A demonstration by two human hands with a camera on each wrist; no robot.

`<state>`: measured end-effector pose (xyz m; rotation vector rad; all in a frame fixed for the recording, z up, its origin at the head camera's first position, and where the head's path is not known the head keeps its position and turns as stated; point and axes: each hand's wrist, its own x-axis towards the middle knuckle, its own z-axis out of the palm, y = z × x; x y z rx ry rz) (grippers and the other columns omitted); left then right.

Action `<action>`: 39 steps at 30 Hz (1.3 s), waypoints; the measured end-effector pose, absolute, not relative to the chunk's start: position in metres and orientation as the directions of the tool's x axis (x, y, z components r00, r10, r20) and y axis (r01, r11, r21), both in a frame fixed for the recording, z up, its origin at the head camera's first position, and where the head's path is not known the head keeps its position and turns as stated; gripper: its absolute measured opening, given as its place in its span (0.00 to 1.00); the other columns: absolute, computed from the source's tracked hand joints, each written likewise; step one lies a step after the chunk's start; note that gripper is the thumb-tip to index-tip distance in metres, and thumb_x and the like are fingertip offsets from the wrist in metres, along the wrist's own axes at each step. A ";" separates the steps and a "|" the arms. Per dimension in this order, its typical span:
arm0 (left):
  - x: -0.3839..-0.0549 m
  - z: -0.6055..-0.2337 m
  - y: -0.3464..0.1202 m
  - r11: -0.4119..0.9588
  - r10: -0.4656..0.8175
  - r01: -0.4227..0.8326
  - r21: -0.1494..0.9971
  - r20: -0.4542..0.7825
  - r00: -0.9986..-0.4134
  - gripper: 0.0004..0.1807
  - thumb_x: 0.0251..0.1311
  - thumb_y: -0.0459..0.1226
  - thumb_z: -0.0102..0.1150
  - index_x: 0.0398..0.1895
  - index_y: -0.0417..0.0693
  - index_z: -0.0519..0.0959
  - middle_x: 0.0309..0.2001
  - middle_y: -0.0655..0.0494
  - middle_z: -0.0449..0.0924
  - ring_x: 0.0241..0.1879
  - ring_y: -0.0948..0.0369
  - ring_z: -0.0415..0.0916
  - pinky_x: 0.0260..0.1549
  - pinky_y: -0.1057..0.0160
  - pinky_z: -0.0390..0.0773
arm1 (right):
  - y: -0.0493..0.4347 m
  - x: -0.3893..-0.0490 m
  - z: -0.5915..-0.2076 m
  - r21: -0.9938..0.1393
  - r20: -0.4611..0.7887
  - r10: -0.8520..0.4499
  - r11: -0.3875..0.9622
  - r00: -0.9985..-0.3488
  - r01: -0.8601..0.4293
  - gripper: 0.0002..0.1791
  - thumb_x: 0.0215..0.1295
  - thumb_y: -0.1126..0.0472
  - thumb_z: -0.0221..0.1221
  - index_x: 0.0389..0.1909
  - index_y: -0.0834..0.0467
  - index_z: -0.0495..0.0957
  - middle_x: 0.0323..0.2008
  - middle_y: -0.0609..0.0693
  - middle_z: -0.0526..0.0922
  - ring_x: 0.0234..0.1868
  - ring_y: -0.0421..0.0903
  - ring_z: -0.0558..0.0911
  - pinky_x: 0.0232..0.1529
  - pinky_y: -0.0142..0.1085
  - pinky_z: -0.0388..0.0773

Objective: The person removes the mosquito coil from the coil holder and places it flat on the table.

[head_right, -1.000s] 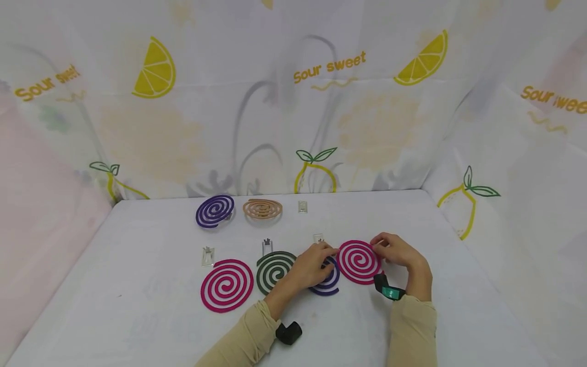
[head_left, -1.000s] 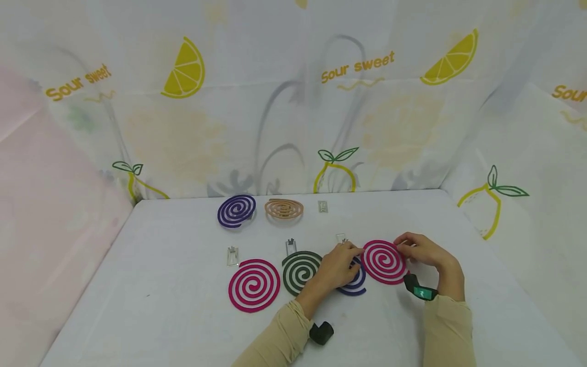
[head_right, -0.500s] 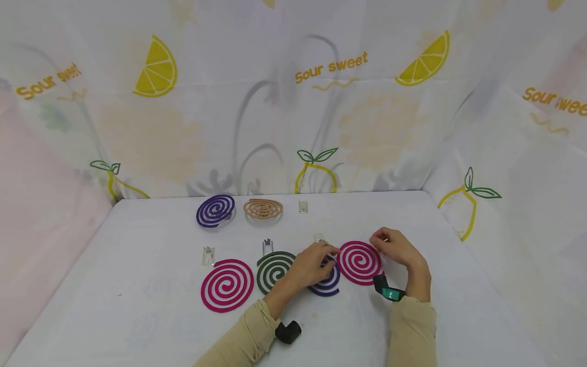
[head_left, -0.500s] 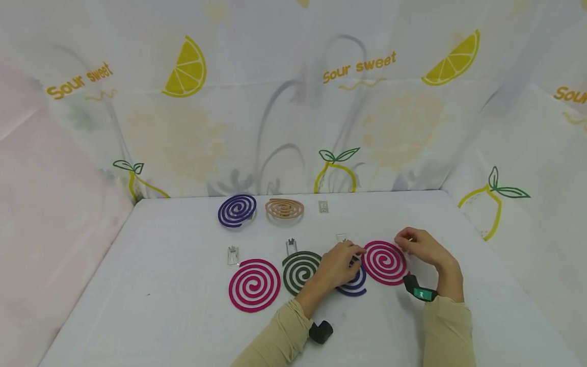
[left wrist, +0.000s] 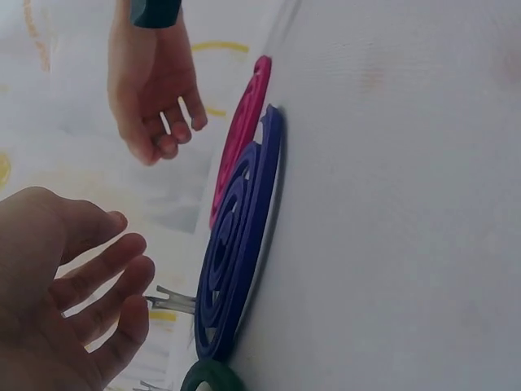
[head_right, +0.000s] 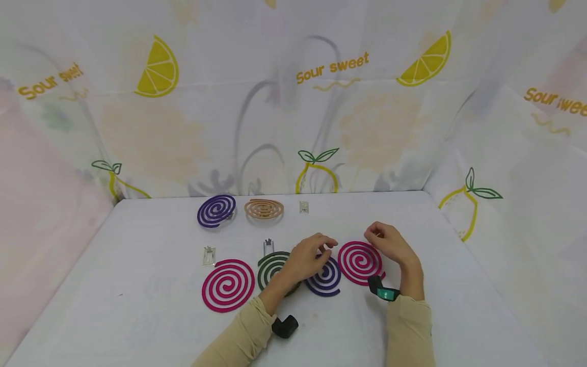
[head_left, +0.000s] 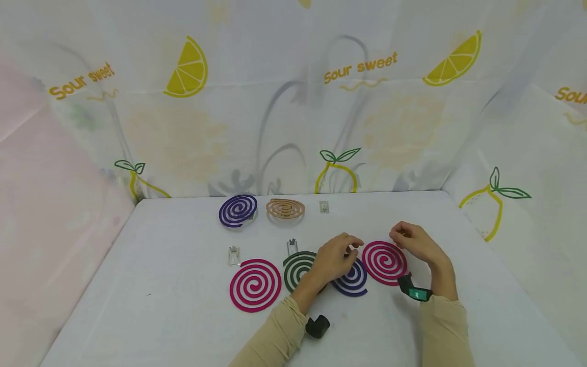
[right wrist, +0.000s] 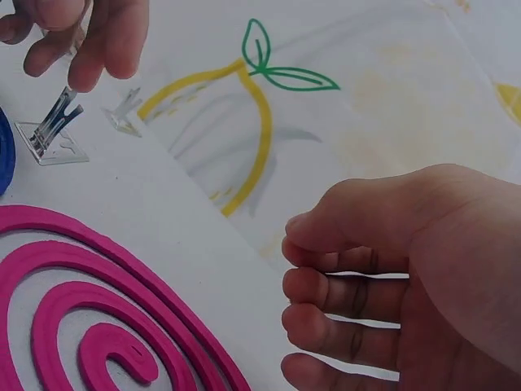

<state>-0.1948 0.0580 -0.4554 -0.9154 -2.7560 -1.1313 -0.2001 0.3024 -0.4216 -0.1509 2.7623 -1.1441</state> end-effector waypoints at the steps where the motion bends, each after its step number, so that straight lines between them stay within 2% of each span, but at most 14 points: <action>1: -0.196 -0.455 0.057 0.560 0.509 0.533 0.634 0.244 -0.825 0.13 0.64 0.38 0.53 0.50 0.56 0.79 0.45 0.62 0.80 0.41 0.68 0.77 0.34 0.75 0.73 | 0.301 -0.200 -0.421 -0.710 -0.087 -0.150 0.703 -0.985 -0.045 0.16 0.70 0.56 0.51 0.44 0.66 0.73 0.32 0.56 0.75 0.34 0.46 0.72 0.35 0.32 0.73; 15: -0.209 -0.444 0.029 0.473 0.491 0.611 0.635 0.386 -0.781 0.13 0.64 0.36 0.54 0.51 0.51 0.79 0.42 0.58 0.81 0.39 0.65 0.79 0.37 0.71 0.75 | 0.286 -0.205 -0.421 -0.721 0.015 -0.190 0.678 -0.982 -0.142 0.11 0.69 0.59 0.52 0.40 0.65 0.74 0.31 0.56 0.75 0.32 0.43 0.72 0.33 0.30 0.72; 22: -0.219 -0.436 0.013 0.409 0.465 0.661 0.630 0.479 -0.744 0.12 0.64 0.34 0.54 0.49 0.47 0.79 0.39 0.56 0.81 0.35 0.64 0.78 0.31 0.72 0.72 | 0.277 -0.210 -0.423 -0.710 0.068 -0.196 0.680 -0.978 -0.185 0.09 0.68 0.59 0.53 0.38 0.63 0.74 0.31 0.54 0.74 0.33 0.44 0.71 0.33 0.30 0.71; 30: -0.229 -0.430 -0.007 0.389 0.429 0.638 0.664 0.483 -0.763 0.12 0.64 0.34 0.54 0.49 0.48 0.79 0.39 0.56 0.81 0.36 0.65 0.77 0.30 0.65 0.78 | 0.266 -0.213 -0.423 -0.736 0.090 -0.205 0.646 -0.974 -0.204 0.07 0.67 0.60 0.53 0.37 0.60 0.75 0.32 0.53 0.75 0.34 0.45 0.73 0.35 0.31 0.73; 39: -0.240 -0.432 -0.036 0.414 0.356 0.579 0.702 0.461 -0.813 0.12 0.65 0.34 0.54 0.50 0.47 0.79 0.41 0.54 0.82 0.40 0.61 0.78 0.31 0.65 0.76 | 0.254 -0.213 -0.423 -0.761 0.146 -0.140 0.616 -0.979 -0.201 0.04 0.64 0.63 0.53 0.33 0.59 0.74 0.30 0.51 0.73 0.33 0.43 0.71 0.32 0.29 0.70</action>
